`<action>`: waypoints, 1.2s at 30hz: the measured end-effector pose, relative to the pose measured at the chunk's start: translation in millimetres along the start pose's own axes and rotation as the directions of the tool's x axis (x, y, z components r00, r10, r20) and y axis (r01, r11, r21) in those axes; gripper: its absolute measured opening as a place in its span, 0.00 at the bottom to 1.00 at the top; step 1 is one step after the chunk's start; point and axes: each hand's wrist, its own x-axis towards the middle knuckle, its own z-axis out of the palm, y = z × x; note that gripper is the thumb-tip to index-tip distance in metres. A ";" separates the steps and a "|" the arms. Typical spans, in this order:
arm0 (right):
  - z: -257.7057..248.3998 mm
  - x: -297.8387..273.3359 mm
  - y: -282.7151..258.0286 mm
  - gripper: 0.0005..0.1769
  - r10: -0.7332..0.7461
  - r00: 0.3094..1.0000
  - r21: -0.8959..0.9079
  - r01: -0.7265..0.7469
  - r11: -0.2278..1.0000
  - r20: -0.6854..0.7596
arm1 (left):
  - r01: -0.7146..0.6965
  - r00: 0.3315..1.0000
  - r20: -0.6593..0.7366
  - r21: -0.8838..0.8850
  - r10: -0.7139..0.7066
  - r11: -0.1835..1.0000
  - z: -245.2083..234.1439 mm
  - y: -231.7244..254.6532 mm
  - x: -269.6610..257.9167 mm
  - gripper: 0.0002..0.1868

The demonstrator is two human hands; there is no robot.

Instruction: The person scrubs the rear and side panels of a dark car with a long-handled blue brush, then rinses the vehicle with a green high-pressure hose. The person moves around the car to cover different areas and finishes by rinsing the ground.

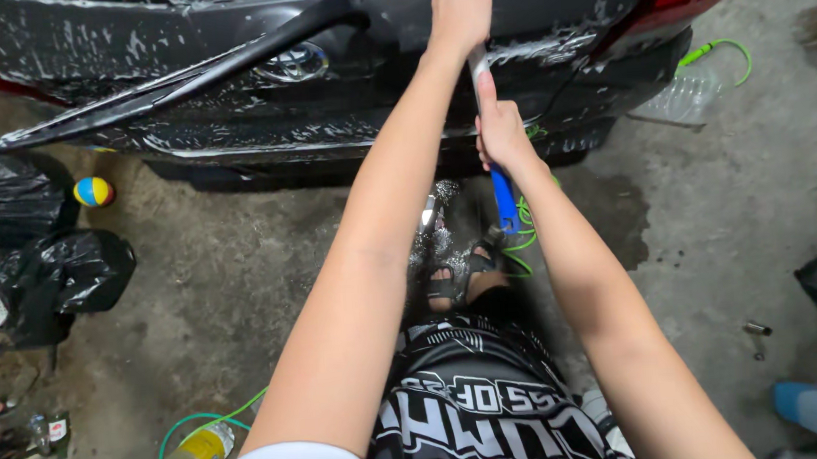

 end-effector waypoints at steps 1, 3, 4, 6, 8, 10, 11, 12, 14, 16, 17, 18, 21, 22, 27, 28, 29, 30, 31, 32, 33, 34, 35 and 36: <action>0.3 -3.0 4.3 0.45 -0.001 1.000 -0.011 0.001 1.000 -0.003 | -0.011 0.999 -0.036 -0.010 0.011 1.000 1.0 -3.4 -5.4 0.31; -1.9 -9.6 13.8 0.46 -0.004 1.000 -0.031 0.004 1.000 -0.012 | -0.193 0.968 -0.167 -0.016 0.188 0.981 3.5 -9.8 -22.5 0.30; -5.0 -13.2 18.0 0.48 -0.018 0.999 -0.072 0.016 0.997 -0.028 | -0.284 0.934 -0.230 -0.011 0.274 0.959 4.9 -9.1 -29.6 0.30; -12.0 -13.7 17.9 0.51 -0.061 0.996 -0.148 0.052 0.988 -0.061 | -0.111 0.989 -0.110 -0.131 0.097 0.985 6.0 1.7 -36.5 0.27; -19.0 -17.0 21.4 0.49 -0.020 0.998 -0.141 0.013 0.990 -0.051 | -0.008 1.000 -0.028 -0.181 0.003 0.984 5.4 8.7 -47.5 0.25; -25.3 -19.2 22.3 0.48 0.006 0.999 -0.139 -0.013 0.990 -0.049 | -0.008 1.000 -0.017 -0.190 0.005 0.982 3.1 18.4 -54.2 0.24; -25.5 -18.0 20.5 0.48 0.008 0.999 -0.138 -0.014 0.990 -0.048 | 0.003 1.000 -0.002 -0.192 -0.004 0.981 -0.9 22.7 -55.7 0.24; -25.1 -17.5 19.2 0.48 0.010 0.999 -0.137 -0.016 0.990 -0.047 | 0.015 1.000 0.013 -0.194 -0.012 0.981 -4.6 26.0 -57.6 0.24; -22.9 -15.3 16.2 0.48 0.001 0.999 -0.126 -0.007 0.992 -0.044 | 0.024 0.999 0.029 -0.184 -0.019 0.983 -9.3 33.0 -57.1 0.24; -20.0 -16.5 19.1 0.48 -0.003 0.999 -0.115 -0.002 0.993 -0.037 | 0.031 0.999 0.037 -0.162 -0.025 0.986 -9.3 30.8 -60.7 0.24; -19.7 -15.9 19.2 0.48 -0.008 0.999 -0.109 0.004 0.994 -0.031 | 0.009 1.000 0.017 -0.157 -0.006 0.988 -8.0 28.5 -61.5 0.24; -20.3 -16.7 19.5 0.48 -0.013 1.000 -0.103 0.010 0.995 -0.026 | -0.014 1.000 -0.004 -0.152 0.013 0.988 -6.1 25.3 -61.9 0.24; -23.8 -17.7 13.7 0.47 -0.020 1.000 -0.106 0.018 0.994 -0.014 | 0.004 1.000 0.005 -0.172 -0.003 0.985 2.9 16.5 -47.6 0.24; -26.2 -18.6 10.9 0.46 0.025 1.000 -0.060 -0.024 0.998 0.006 | 0.029 0.999 0.021 -0.185 -0.025 0.982 7.9 10.2 -42.3 0.25; -40.4 3.3 -28.2 0.47 -0.079 0.982 0.089 0.065 0.994 0.172 | -0.263 0.965 0.067 0.208 0.255 0.942 35.5 -16.5 34.4 0.14; -44.8 14.0 -38.2 0.47 -0.164 0.965 0.134 0.139 0.981 0.205 | -0.365 0.931 0.150 0.341 0.333 0.866 41.9 -24.1 48.3 0.13; -49.9 26.9 -49.8 0.44 -0.112 0.979 0.229 0.071 0.971 0.172 | -0.393 0.919 0.199 0.373 0.341 0.841 48.3 -28.4 61.9 0.14; -56.7 37.7 -58.1 0.42 -0.056 0.988 0.324 0.007 0.946 0.143 | -0.303 0.947 0.197 0.294 0.253 0.907 54.9 -30.4 72.4 0.15; -64.1 45.5 -61.6 0.40 -0.060 0.985 0.309 0.007 0.951 0.161 | -0.044 0.984 0.176 0.058 0.034 0.997 60.6 -31.5 77.6 0.18; -71.6 52.6 -62.4 0.39 -0.063 0.982 0.295 0.007 0.956 0.180 | -0.065 0.983 0.176 0.093 0.048 0.994 62.4 -31.1 80.5 0.17; -81.5 57.4 -57.8 0.38 -0.064 0.979 0.278 0.007 0.960 0.195 | -0.086 0.982 0.179 0.125 0.063 0.988 67.5 -29.8 77.0 0.17; -90.1 59.5 -48.4 0.38 -0.083 0.975 0.253 0.029 0.967 0.205 | -0.106 0.980 0.184 0.156 0.077 0.982 73.0 -25.7 70.5 0.18; -96.9 61.7 -40.0 0.39 -0.110 0.970 0.229 0.059 0.972 0.217 | -0.026 0.994 0.102 -0.075 0.034 0.997 78.8 -17.3 61.5 0.17; -104.4 63.9 -30.8 0.39 -0.137 0.963 0.205 0.089 0.975 0.230 | 0.033 0.999 0.032 -0.308 -0.024 0.951 89.9 -10.8 41.9 0.19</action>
